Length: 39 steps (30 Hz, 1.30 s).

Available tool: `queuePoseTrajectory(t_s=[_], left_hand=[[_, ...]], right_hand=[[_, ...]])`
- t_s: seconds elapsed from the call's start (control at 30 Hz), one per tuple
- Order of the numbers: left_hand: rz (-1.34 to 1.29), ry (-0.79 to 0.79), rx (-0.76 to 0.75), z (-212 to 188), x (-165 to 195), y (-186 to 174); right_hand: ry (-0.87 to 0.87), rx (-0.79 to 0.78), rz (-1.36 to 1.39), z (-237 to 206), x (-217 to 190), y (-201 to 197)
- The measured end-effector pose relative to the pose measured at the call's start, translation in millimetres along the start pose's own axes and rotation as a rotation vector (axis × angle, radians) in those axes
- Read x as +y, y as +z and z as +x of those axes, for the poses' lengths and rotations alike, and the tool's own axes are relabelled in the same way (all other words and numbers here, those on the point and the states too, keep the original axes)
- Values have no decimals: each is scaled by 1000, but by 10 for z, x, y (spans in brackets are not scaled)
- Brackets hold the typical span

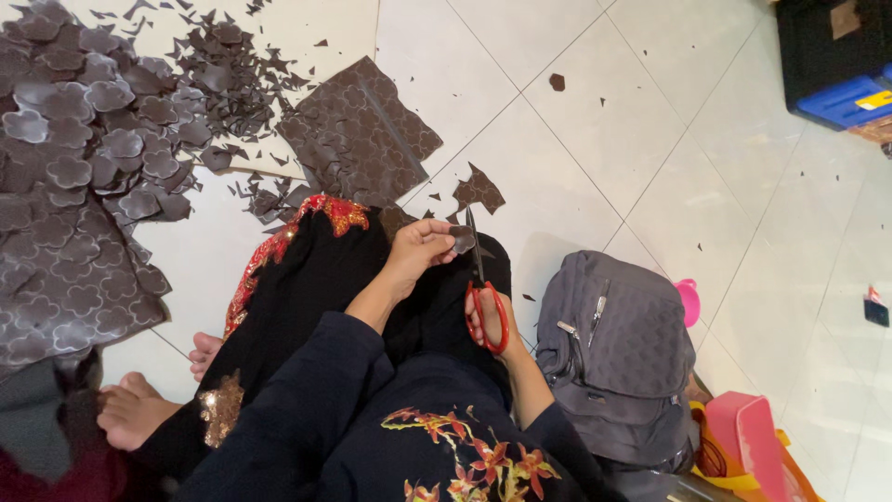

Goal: The person sits on the floor and uses red-handled scissors to cut flower-shaped pieces from a brown patterned fabric. They hold the fabric with one hand and cut with the other, placing finished pieces into a growing pile.

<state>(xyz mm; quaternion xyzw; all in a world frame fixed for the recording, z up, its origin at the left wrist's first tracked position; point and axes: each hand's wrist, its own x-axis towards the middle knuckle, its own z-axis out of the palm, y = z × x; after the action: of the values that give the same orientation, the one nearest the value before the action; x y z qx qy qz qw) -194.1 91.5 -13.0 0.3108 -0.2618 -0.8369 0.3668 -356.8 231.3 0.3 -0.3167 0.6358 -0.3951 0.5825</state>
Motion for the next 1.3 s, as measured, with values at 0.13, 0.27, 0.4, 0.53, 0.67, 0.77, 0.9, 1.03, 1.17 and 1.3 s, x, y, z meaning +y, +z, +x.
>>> queuePoseTrajectory(t_s=[0.13, 0.27, 0.4, 0.53, 0.67, 0.77, 0.9, 1.03, 1.17, 1.3], left_hand=[[-32, 43, 7, 12, 7, -17], [-157, 113, 115, 22, 60, -64], [-190, 93, 232, 21, 117, -71], [-187, 49, 279, 29, 144, -78], [-206, 34, 275, 51, 137, -108], [-193, 50, 273, 57, 115, -125], [-166, 54, 280, 70, 90, -139], [-151, 48, 283, 78, 79, -137], [-131, 46, 288, 74, 78, -143], [-155, 52, 273, 69, 77, -149]], right_hand=[[72, 80, 35, 61, -52, 35], [149, 99, 326, 107, -121, -46], [155, 118, 386, 108, -153, -89], [124, 127, 337, 101, -120, -79], [129, 118, 361, 105, -72, -105], [128, 116, 351, 119, -38, -125], [126, 130, 334, 133, -7, -118], [124, 149, 296, 118, 1, -95], [105, 152, 241, 107, 13, -65], [87, 163, 83, 119, 34, -18]])
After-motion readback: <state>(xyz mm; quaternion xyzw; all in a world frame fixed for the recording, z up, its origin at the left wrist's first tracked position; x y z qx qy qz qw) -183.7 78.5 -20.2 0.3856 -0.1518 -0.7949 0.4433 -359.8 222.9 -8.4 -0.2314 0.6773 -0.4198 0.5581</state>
